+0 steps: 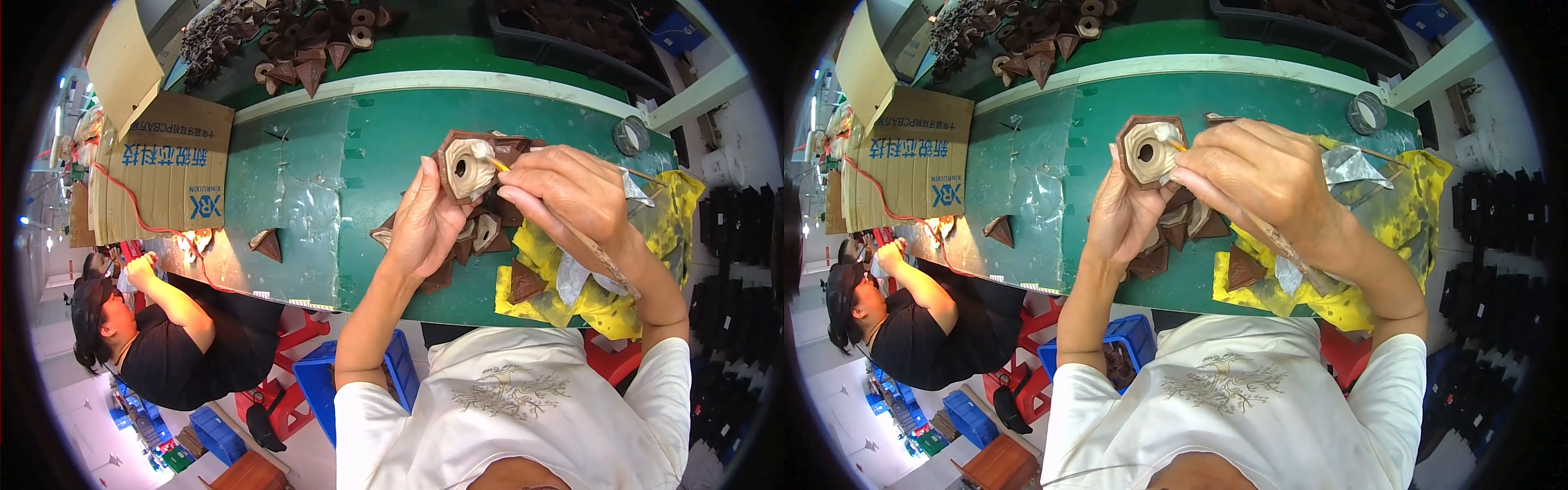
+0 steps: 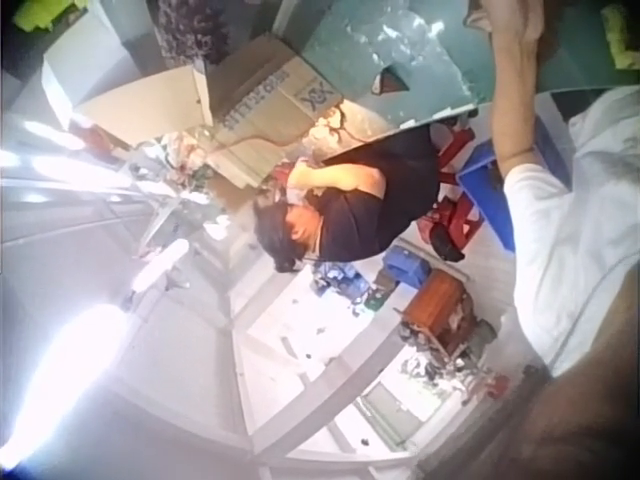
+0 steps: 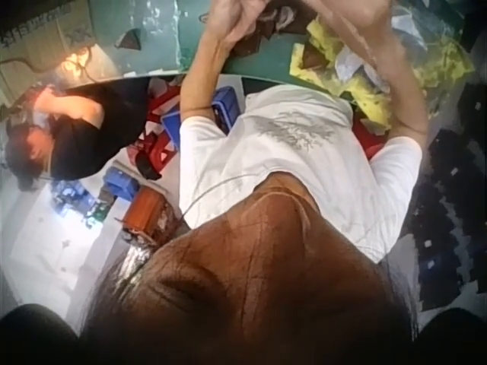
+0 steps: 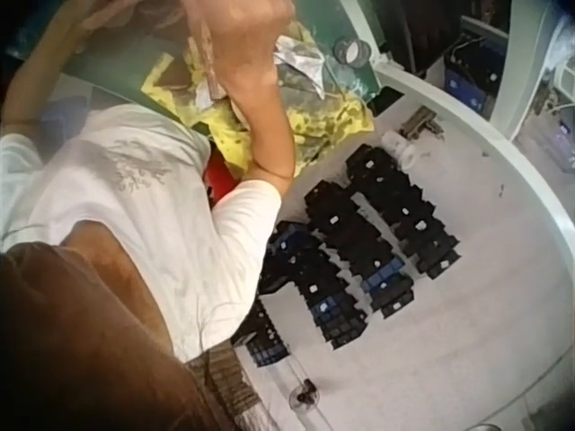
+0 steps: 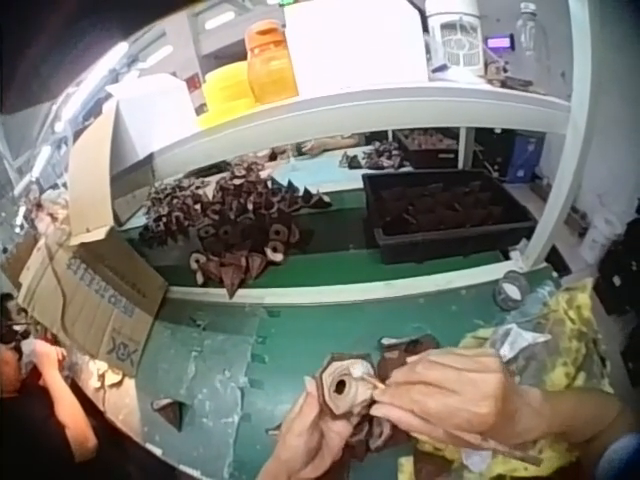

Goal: The person applies adhesive to small brown plastic components using an application brush.

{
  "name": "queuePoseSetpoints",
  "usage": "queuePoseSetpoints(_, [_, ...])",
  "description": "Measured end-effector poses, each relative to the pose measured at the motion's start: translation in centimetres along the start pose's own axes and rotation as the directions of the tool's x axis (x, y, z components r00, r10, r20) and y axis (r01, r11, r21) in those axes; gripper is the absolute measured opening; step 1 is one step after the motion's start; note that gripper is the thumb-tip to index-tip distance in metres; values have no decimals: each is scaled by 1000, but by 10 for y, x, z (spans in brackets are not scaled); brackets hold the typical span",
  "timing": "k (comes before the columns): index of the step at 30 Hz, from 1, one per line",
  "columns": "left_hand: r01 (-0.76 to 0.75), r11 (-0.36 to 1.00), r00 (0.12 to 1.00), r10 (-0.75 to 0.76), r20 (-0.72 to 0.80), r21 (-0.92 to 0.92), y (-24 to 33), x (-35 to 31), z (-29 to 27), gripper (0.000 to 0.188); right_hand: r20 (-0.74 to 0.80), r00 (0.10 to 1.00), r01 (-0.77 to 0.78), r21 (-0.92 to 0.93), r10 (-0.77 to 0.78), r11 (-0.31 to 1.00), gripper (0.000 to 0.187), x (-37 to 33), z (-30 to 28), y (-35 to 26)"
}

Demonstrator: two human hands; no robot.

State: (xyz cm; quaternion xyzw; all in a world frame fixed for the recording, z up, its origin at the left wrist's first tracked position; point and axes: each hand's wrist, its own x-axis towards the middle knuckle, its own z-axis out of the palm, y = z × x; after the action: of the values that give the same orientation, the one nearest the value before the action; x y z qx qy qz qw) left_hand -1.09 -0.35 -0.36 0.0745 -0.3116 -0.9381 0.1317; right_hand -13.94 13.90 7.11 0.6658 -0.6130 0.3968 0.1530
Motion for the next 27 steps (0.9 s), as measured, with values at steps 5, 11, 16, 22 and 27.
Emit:
queuePoseSetpoints(5, [-35,998,999,36,-32,47,0,0,5,52,75,995,-69,105,61,992,17,-10,-1,-6])
queuePoseSetpoints(11, [-35,998,999,35,-7,46,-1,-1,2,53,-8,999,-42,51,42,998,17,-4,-1,2])
queuePoseSetpoints(16, [-31,998,999,33,-37,49,-4,0,0,47,7,999,-47,67,47,997,17,-10,3,2])
queuePoseSetpoints(22, [-34,997,999,36,-23,69,-6,-1,-3,47,50,993,-110,114,105,987,16,-8,-4,-4])
queuePoseSetpoints(27, [-28,998,1000,28,0,-49,-10,2,-9,47,47,994,-102,135,97,986,14,-15,2,-5])
